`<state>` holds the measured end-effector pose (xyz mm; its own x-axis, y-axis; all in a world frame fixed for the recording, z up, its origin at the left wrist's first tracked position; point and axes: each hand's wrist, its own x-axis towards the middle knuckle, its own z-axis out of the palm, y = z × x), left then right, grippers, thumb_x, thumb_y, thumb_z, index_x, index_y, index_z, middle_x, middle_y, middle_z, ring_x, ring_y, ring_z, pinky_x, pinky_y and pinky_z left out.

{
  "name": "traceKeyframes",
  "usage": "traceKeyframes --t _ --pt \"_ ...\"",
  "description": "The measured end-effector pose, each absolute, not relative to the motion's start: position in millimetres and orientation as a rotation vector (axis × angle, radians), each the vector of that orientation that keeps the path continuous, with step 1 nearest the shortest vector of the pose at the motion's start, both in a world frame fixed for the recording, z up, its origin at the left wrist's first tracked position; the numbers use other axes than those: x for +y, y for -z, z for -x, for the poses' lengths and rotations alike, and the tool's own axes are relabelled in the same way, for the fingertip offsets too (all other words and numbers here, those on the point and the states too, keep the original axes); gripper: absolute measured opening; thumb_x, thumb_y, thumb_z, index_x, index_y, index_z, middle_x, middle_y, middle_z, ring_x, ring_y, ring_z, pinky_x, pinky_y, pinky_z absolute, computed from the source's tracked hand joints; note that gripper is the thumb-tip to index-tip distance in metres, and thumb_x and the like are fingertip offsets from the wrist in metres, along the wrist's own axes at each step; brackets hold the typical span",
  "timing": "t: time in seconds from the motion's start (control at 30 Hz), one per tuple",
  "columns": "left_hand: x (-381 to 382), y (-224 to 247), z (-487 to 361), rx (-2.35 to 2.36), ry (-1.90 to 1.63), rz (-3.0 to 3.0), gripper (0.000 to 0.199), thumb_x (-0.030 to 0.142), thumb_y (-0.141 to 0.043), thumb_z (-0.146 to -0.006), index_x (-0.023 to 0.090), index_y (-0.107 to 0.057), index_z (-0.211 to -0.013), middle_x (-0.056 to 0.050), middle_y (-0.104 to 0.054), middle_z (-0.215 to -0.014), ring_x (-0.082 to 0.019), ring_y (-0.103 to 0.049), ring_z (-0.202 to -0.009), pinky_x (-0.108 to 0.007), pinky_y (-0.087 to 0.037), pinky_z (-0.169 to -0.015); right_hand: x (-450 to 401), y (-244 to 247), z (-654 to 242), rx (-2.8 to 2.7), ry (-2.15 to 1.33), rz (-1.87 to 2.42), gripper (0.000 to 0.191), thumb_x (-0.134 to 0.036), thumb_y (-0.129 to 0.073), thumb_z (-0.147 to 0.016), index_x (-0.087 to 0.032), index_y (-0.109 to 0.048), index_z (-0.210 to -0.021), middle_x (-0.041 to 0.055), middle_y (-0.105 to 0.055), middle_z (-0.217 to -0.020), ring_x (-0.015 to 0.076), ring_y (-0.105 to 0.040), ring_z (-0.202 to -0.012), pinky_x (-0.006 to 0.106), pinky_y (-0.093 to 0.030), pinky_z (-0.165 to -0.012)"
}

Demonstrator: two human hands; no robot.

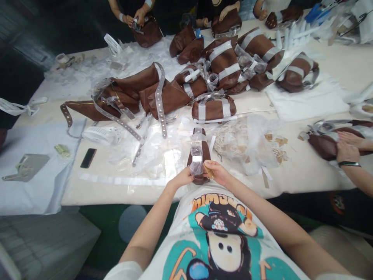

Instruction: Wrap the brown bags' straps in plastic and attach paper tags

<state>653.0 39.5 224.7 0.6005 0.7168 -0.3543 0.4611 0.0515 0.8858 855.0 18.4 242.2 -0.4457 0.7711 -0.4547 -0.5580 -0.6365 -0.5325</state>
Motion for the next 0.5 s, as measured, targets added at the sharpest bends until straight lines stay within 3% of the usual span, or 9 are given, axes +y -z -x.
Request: traceKeyframes --t 0.2,0.3,0.4,0.5 --pt "50 -222 -655 0.998 -0.274 -1.579 0.034 0.010 -0.073 -0.062 0.011 -0.074 -0.095 -0.007 -0.077 -0.099 -0.023 -0.066 -0.090 -0.033 -0.054 -0.087 18 -244 -853 -0.375 -2.087 0.933 0.037 -0.040 -0.087 -0.066 -0.020 -0.056 -0.068 -0.0002 -0.065 -0.069 0.0156 -0.064 -0.065 0.026 -0.056 -0.064" --pt "47 -216 -657 1.062 -0.325 -1.542 0.023 0.010 -0.061 -0.070 0.010 -0.073 -0.090 -0.007 -0.076 -0.092 -0.020 -0.066 -0.080 -0.031 -0.054 -0.078 21 -245 -855 -0.333 -2.044 0.936 0.037 -0.038 -0.087 -0.066 -0.021 -0.055 -0.067 -0.0017 -0.061 -0.064 0.0141 -0.061 -0.061 0.024 -0.054 -0.060" --pt "41 -215 -662 1.143 -0.365 -1.488 0.029 0.009 -0.045 -0.077 0.008 -0.072 -0.089 -0.008 -0.074 -0.081 -0.016 -0.062 -0.063 -0.028 -0.052 -0.062 19 -248 -859 -0.307 -2.005 0.951 0.038 -0.038 -0.089 -0.064 -0.021 -0.055 -0.066 -0.0028 -0.058 -0.062 0.0137 -0.059 -0.060 0.024 -0.053 -0.058" --pt "30 -239 -661 1.176 -0.405 -1.505 0.025 0.008 -0.052 -0.072 0.011 -0.074 -0.083 -0.007 -0.075 -0.080 -0.018 -0.064 -0.067 -0.029 -0.053 -0.067 7 -252 -851 -0.365 -2.027 0.962 0.041 -0.041 -0.089 -0.064 -0.020 -0.054 -0.065 -0.0037 -0.055 -0.059 0.0122 -0.055 -0.055 0.023 -0.049 -0.053"
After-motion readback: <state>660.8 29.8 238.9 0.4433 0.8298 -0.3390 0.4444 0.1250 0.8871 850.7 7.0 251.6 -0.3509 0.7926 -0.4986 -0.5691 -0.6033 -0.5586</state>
